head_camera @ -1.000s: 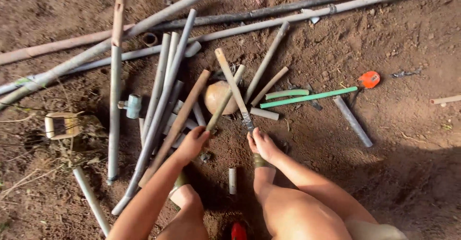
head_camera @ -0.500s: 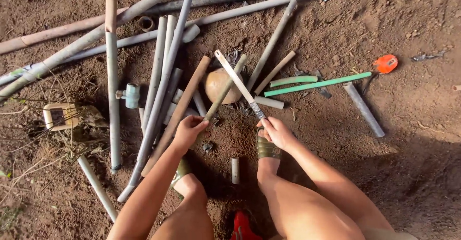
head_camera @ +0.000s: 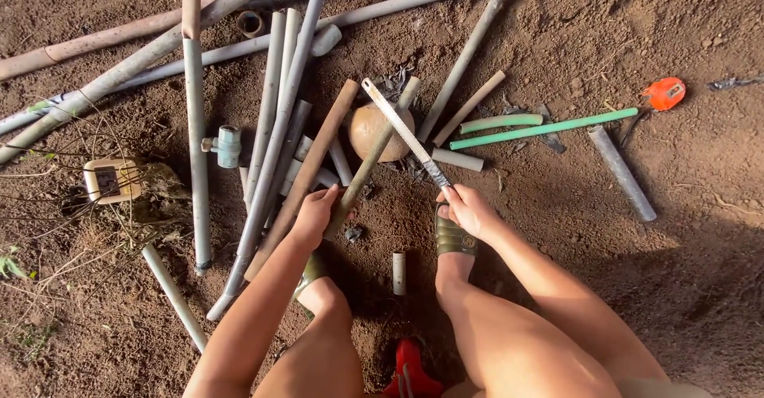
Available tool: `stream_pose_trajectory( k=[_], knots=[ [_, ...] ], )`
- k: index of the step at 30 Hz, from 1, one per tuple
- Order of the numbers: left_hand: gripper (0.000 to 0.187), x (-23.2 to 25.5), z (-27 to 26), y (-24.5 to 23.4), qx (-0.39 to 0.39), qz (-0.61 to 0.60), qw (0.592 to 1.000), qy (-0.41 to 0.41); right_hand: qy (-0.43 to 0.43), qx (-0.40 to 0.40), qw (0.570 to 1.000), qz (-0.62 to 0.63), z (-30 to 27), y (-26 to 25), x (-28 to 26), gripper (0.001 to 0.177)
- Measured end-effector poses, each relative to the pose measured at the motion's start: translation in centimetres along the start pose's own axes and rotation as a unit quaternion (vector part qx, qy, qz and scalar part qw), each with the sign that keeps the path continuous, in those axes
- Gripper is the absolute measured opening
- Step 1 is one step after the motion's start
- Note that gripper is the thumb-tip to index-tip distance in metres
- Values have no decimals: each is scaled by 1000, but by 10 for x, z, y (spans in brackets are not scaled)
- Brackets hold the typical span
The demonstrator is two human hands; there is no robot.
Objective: The person sits on the ground and sorts through a pile of various pipes and fittings. They pick up different pieces, including PVC and metal pipes, and attempt to connect them together.
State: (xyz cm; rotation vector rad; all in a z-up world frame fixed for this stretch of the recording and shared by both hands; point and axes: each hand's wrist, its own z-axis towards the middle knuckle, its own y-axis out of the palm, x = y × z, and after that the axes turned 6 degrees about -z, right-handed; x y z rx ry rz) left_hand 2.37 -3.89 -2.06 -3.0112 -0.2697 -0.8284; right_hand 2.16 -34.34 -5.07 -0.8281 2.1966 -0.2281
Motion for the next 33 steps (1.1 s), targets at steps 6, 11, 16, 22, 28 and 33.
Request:
stream_pose_trajectory(
  k=[6, 11, 16, 22, 28, 33],
  knots=[
    [33, -10, 8, -2, 23, -16, 1000, -4, 5, -3, 1000, 25, 1, 6, 3, 38],
    [32, -11, 11, 2, 17, -35, 999, -3, 10, -4, 999, 39, 2, 6, 5, 38],
    [35, -7, 13, 2, 2, -35, 999, 0, 10, -4, 999, 50, 1, 5, -1, 37],
    [37, -9, 18, 1, 10, -31, 999, 2, 10, -3, 999, 33, -3, 2, -8, 36],
    [37, 0, 10, -1, 46, 37, 998, -2, 23, 2, 1000, 19, -12, -3, -19, 35],
    [42, -1, 16, -6, 78, 102, 991, 20, 33, 3, 997, 69, -8, -3, -15, 36]
  ],
)
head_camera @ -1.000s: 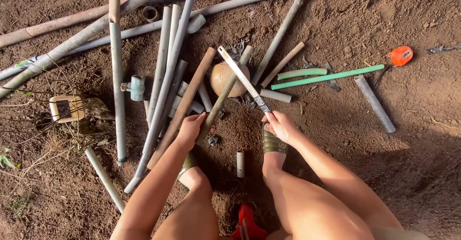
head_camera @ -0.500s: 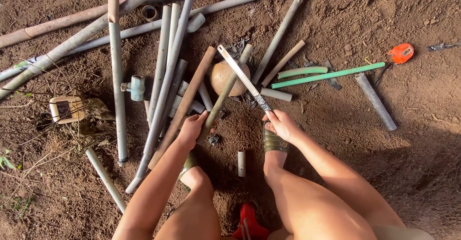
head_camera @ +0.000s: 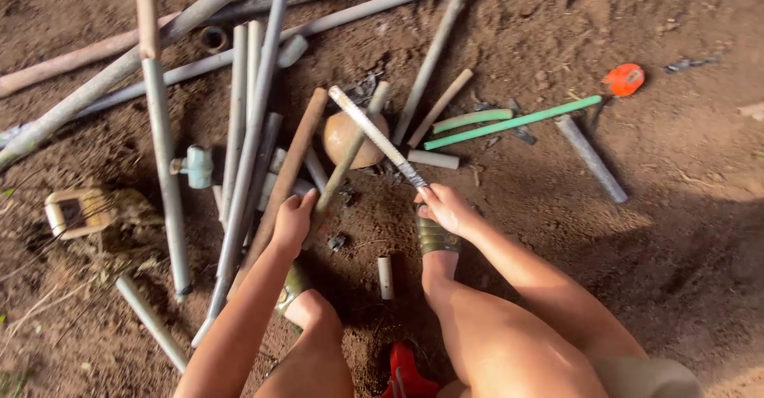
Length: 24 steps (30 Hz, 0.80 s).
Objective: The person sits on the ground and sorts through a pile of various pipes and fittings. They pick up different pieces, including PVC and metal pipes, and attempt to connect them together.
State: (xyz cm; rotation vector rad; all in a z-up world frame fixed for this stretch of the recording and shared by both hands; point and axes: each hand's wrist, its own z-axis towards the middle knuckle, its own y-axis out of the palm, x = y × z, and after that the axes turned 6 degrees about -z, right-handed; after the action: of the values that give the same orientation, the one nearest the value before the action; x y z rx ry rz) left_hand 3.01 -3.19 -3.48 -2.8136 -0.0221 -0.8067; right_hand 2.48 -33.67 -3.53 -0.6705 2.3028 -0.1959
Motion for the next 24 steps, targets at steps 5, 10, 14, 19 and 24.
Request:
stream_pose_trajectory(
  k=[5, 10, 14, 19, 24],
  knots=[
    [40, -2, 8, -6, -18, 82, 991, 103, 8, 8, 999, -44, -7, -6, -8, 35],
    [39, 16, -7, -7, -1, 68, 990, 126, 20, -1, 996, -91, -2, -2, 3, 36],
    [36, 45, -32, -6, 22, 141, 983, 116, 15, -38, 996, -79, -23, -12, -27, 35],
    [30, 53, -38, -5, 40, 158, 981, 109, 42, -63, 993, -94, -41, -21, -54, 33],
    [30, 49, -36, -7, 42, 178, 973, 142, 61, -71, 994, -60, -39, -21, -52, 30]
  ],
)
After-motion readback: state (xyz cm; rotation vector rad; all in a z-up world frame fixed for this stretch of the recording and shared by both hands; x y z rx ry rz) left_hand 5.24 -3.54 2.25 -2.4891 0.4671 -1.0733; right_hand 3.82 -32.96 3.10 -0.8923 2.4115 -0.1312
